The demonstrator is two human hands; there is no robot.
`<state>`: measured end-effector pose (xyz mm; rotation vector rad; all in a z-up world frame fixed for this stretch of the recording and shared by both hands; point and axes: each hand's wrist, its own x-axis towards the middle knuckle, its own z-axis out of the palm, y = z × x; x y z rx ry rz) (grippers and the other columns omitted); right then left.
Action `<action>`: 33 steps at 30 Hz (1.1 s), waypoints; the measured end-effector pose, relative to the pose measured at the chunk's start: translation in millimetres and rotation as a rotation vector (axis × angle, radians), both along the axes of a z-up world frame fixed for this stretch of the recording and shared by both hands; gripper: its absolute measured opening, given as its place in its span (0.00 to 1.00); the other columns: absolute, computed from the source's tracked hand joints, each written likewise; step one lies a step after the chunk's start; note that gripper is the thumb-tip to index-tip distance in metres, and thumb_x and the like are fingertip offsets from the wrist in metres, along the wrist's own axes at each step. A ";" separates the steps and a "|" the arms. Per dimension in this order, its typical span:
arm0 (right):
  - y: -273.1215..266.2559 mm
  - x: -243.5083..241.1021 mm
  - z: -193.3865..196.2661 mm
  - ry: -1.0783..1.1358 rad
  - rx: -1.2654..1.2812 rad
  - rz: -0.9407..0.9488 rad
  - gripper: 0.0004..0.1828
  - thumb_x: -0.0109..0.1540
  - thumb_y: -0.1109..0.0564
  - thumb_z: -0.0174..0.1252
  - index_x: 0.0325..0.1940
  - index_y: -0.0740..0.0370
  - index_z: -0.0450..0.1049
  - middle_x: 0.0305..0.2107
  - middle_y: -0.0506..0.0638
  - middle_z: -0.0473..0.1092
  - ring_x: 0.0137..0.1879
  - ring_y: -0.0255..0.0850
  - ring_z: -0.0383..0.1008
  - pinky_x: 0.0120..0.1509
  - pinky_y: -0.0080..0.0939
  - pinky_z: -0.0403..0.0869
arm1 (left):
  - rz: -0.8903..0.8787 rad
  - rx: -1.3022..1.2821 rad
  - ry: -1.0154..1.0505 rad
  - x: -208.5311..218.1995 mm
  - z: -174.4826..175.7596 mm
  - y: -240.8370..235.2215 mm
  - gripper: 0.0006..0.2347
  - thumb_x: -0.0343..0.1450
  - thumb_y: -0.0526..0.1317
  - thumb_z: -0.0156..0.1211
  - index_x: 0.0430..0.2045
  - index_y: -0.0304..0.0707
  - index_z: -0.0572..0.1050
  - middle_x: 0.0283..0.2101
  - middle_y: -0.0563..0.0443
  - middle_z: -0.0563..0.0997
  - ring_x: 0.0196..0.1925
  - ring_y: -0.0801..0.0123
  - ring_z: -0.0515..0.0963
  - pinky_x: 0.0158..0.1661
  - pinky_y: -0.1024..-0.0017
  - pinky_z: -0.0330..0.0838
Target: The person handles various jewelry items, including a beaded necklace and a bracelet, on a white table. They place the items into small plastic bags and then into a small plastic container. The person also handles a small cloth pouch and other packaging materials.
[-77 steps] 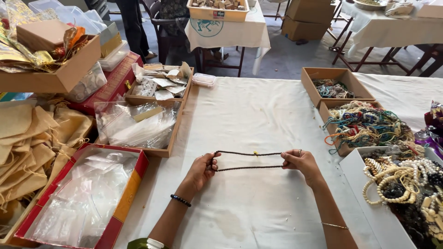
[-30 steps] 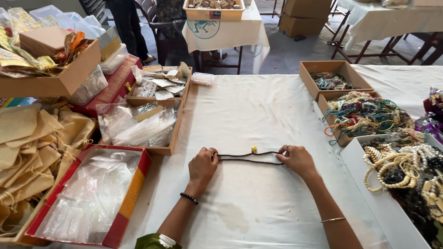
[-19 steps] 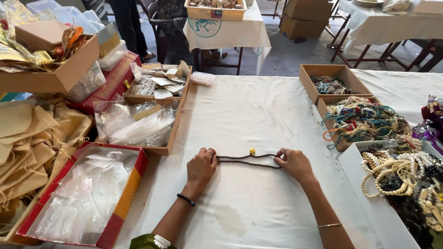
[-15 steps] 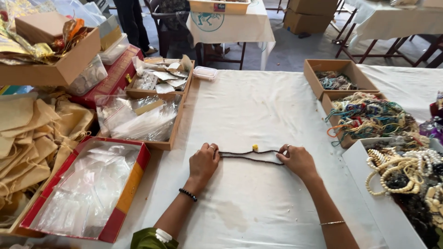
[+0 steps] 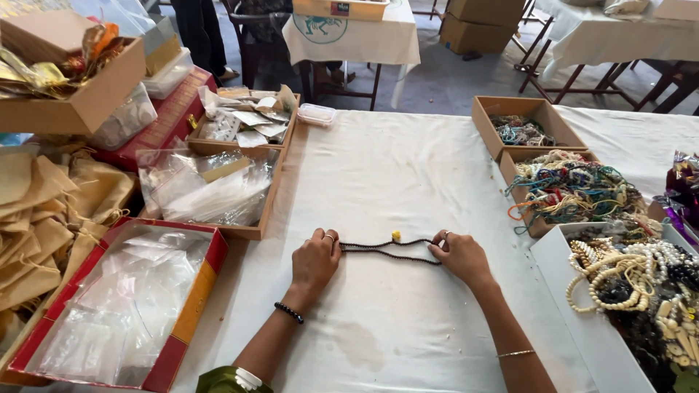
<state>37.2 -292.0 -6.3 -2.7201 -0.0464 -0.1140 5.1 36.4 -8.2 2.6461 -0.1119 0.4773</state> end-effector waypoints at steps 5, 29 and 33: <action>0.4 4.6 7.9 0.028 0.017 0.003 0.14 0.59 0.43 0.64 0.40 0.51 0.82 0.22 0.48 0.77 0.30 0.41 0.79 0.37 0.45 0.75 | -0.015 -0.036 -0.068 6.9 -3.7 2.8 0.07 0.71 0.40 0.58 0.39 0.42 0.77 0.39 0.48 0.79 0.37 0.52 0.82 0.36 0.57 0.78; -14.3 -4.3 1.5 -0.021 0.065 0.030 0.13 0.58 0.45 0.66 0.40 0.53 0.81 0.25 0.50 0.78 0.32 0.42 0.80 0.40 0.43 0.76 | -0.016 -0.042 -0.021 5.6 -3.1 -4.1 0.08 0.73 0.42 0.56 0.39 0.41 0.79 0.40 0.45 0.80 0.39 0.51 0.82 0.38 0.57 0.78; -3.7 -8.1 12.7 0.026 0.064 0.009 0.13 0.59 0.45 0.66 0.41 0.53 0.81 0.26 0.49 0.79 0.33 0.42 0.80 0.41 0.43 0.76 | -0.004 0.002 -0.016 -0.5 8.8 -2.2 0.08 0.73 0.42 0.56 0.40 0.41 0.79 0.40 0.47 0.79 0.38 0.53 0.82 0.37 0.58 0.78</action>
